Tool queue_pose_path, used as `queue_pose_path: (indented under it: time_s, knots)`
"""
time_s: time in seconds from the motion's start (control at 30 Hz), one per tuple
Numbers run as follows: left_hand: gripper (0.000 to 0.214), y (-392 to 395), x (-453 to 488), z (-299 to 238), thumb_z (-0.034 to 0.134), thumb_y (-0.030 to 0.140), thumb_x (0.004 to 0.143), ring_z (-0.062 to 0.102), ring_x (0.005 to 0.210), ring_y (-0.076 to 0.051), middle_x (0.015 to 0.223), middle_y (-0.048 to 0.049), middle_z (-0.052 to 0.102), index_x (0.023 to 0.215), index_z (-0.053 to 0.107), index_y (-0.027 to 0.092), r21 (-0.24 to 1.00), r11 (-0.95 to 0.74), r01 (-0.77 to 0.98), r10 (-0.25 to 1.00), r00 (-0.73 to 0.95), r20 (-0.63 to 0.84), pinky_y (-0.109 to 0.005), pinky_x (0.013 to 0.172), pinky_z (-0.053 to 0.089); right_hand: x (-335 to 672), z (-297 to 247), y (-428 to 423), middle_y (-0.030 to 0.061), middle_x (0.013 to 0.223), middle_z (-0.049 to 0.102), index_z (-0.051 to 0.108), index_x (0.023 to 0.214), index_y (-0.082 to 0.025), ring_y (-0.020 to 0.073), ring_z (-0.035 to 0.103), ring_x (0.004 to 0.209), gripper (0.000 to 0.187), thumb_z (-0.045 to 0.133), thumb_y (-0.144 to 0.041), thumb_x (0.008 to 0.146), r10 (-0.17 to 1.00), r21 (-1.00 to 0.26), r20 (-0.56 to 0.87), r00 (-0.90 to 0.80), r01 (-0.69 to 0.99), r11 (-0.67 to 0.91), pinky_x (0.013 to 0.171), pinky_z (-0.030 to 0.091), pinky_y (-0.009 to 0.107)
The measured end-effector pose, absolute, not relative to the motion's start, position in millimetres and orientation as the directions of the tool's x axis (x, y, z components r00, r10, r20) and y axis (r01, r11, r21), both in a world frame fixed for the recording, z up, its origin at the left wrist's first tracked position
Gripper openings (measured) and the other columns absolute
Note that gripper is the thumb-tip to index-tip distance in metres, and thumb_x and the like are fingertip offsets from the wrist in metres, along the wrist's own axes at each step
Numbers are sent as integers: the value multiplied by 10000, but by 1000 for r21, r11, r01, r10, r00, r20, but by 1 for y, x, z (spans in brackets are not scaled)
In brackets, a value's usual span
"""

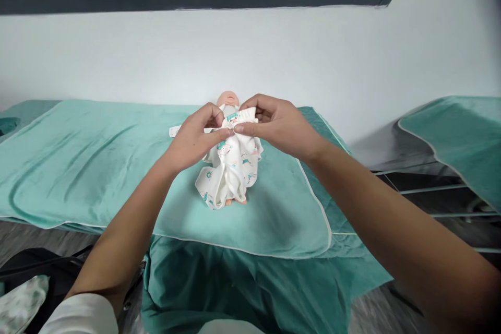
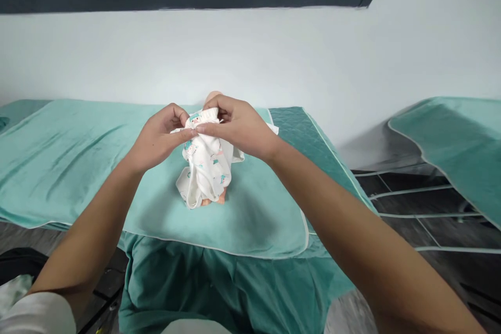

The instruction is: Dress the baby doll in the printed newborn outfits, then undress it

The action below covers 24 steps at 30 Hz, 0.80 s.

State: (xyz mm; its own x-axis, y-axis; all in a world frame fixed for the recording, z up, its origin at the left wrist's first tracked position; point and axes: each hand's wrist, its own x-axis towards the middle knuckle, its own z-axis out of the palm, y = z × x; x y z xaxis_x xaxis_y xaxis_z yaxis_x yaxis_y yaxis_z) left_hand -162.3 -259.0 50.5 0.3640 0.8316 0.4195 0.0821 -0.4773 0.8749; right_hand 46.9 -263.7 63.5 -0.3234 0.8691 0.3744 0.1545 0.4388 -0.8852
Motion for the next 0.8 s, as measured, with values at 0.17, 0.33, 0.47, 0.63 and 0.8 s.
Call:
queue_pose_path:
  time_s: [0.17,0.33,0.47,0.63,0.8]
  knots:
    - [307,-261,-161,51,776,429,823,571,700,-123,767,8,601,830,557,214,905,-423,-47,853,317,415,-250,640,448,46,55,-261,32,1015,623,695,780,-218,177,583,884,233,775,-437,791,862,-794,434,-263,341,504,734,482,314]
    - [359,-267,-164,52,821,453,759,633,697,-150,783,-8,662,930,648,189,976,-218,-21,817,542,194,-260,627,480,42,62,-265,16,904,613,653,809,-218,176,587,836,228,721,-434,825,886,-880,433,-165,136,456,710,487,321]
    - [368,-268,-169,47,807,478,768,684,802,-211,879,-54,720,939,718,164,987,-158,41,827,551,110,-304,690,515,42,66,-263,-7,748,547,571,765,-220,155,564,718,273,713,-442,838,908,-912,408,-95,-87,400,662,495,304]
    - [389,-258,-154,44,732,528,837,700,897,-207,885,-29,698,1053,675,210,938,-251,-238,925,227,305,-305,776,551,38,51,-261,-11,731,597,596,794,-200,135,566,660,410,754,-578,810,876,-969,246,-416,-94,228,620,480,273]
    - [369,-255,-143,43,704,538,858,673,739,-157,794,0,663,1031,648,217,955,-161,-249,952,216,217,-261,658,535,27,37,-262,44,834,715,693,884,-159,189,661,782,467,799,-596,756,856,-987,85,-510,77,144,690,523,289]
